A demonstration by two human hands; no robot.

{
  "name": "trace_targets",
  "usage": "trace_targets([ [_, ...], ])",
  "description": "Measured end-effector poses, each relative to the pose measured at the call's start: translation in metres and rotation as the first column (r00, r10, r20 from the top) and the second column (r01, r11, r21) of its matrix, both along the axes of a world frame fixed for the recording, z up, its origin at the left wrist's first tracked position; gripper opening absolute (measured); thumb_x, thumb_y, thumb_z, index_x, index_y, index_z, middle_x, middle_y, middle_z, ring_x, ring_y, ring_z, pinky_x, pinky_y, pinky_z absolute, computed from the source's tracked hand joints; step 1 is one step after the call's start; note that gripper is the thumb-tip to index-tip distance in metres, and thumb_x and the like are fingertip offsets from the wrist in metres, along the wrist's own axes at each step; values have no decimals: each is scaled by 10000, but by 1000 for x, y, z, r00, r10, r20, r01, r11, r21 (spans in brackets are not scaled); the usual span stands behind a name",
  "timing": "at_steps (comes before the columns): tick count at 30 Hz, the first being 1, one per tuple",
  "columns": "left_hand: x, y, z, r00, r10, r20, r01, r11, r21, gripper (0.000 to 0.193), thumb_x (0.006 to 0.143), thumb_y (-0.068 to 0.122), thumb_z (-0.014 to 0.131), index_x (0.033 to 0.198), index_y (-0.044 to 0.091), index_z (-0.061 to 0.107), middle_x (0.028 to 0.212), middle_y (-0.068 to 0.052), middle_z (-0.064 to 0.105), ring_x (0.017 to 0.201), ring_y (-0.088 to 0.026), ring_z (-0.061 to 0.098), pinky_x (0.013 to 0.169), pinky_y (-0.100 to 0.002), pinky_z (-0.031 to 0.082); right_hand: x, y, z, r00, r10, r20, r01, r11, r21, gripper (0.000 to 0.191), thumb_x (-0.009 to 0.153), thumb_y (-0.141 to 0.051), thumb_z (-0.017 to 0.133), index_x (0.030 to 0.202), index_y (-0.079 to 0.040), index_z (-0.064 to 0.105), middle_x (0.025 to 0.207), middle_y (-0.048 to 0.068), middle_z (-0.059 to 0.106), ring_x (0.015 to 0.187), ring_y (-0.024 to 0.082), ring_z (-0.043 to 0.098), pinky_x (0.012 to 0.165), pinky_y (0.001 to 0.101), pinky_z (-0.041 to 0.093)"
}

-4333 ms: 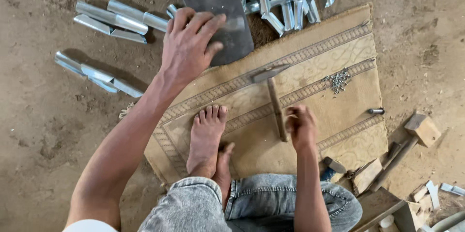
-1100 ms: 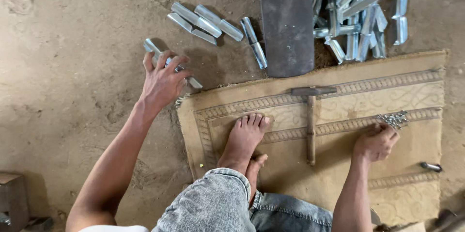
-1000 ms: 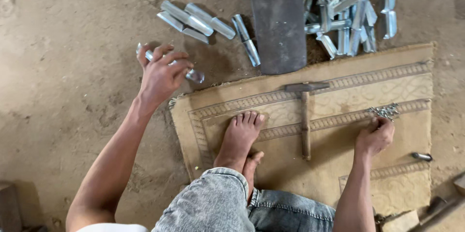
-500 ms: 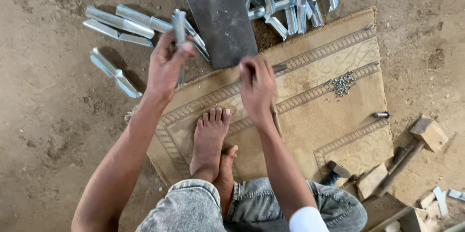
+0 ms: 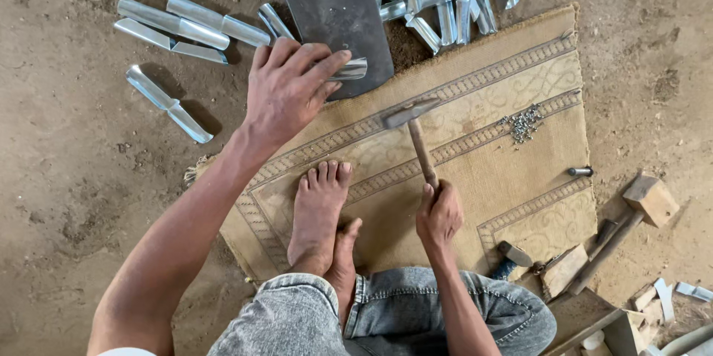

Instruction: The person sits on the floor and hammers galvanized metal strips one at a time against a heavy metal block, striking them with a hammer to bend and shape them, then sets each finished piece aside. At the end the person gathers the shaped pieces into a pile.

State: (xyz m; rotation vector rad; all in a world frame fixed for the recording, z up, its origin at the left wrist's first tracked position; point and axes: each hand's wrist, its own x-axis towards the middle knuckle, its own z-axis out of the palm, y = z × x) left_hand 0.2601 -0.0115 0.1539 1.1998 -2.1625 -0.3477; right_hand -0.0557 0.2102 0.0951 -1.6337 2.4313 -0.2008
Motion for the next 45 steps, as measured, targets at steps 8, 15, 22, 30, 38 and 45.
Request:
trace_targets([
  [8,0,-6,-2,994,-49,100,56,996,-64,486,848,254,874,1313,228,737,1178,57,649,1024,-188,560,869,-388,411,30,-11,106,765,266,586,-33,925,-378,389,1096,-378,427,1064,-34,606,672,8,562,544,87,506,500,257,375],
  [15,-1,-4,-2,994,-47,97,51,998,-43,471,837,207,857,1296,222,751,1168,56,656,1032,-180,555,895,-373,415,36,-47,81,910,315,271,-311,949,-60,408,1098,-407,440,1019,-27,564,606,-1,425,466,120,383,419,319,319],
  [22,-1,-6,3,996,-36,86,35,999,13,391,870,249,850,1249,196,772,1162,53,661,1024,-198,538,897,-385,411,29,-49,131,953,274,125,-125,739,-662,277,1043,-273,620,1035,-38,474,760,74,470,643,98,422,554,315,363],
  [30,-6,-4,-10,997,-29,78,27,999,37,383,871,255,848,1245,202,780,1154,59,670,1025,-200,529,896,-393,402,53,-61,128,830,550,91,-361,656,-663,240,1091,-229,484,936,-81,590,907,103,639,878,353,650,772,511,518],
  [38,2,-16,16,975,20,223,-7,998,-58,413,855,176,797,1239,327,767,1476,40,589,1395,-283,452,1148,-557,243,7,-18,10,918,227,326,-228,973,-36,278,1042,-324,514,1033,-62,607,732,183,632,652,385,636,601,491,479],
  [45,-6,-17,-9,1000,7,18,-8,999,44,438,927,113,738,1363,98,707,1513,-121,506,1400,-344,423,1171,-465,389,-118,-44,-41,968,-106,229,159,960,-230,146,1063,-174,577,1028,-66,668,861,138,679,716,288,684,674,402,513],
])
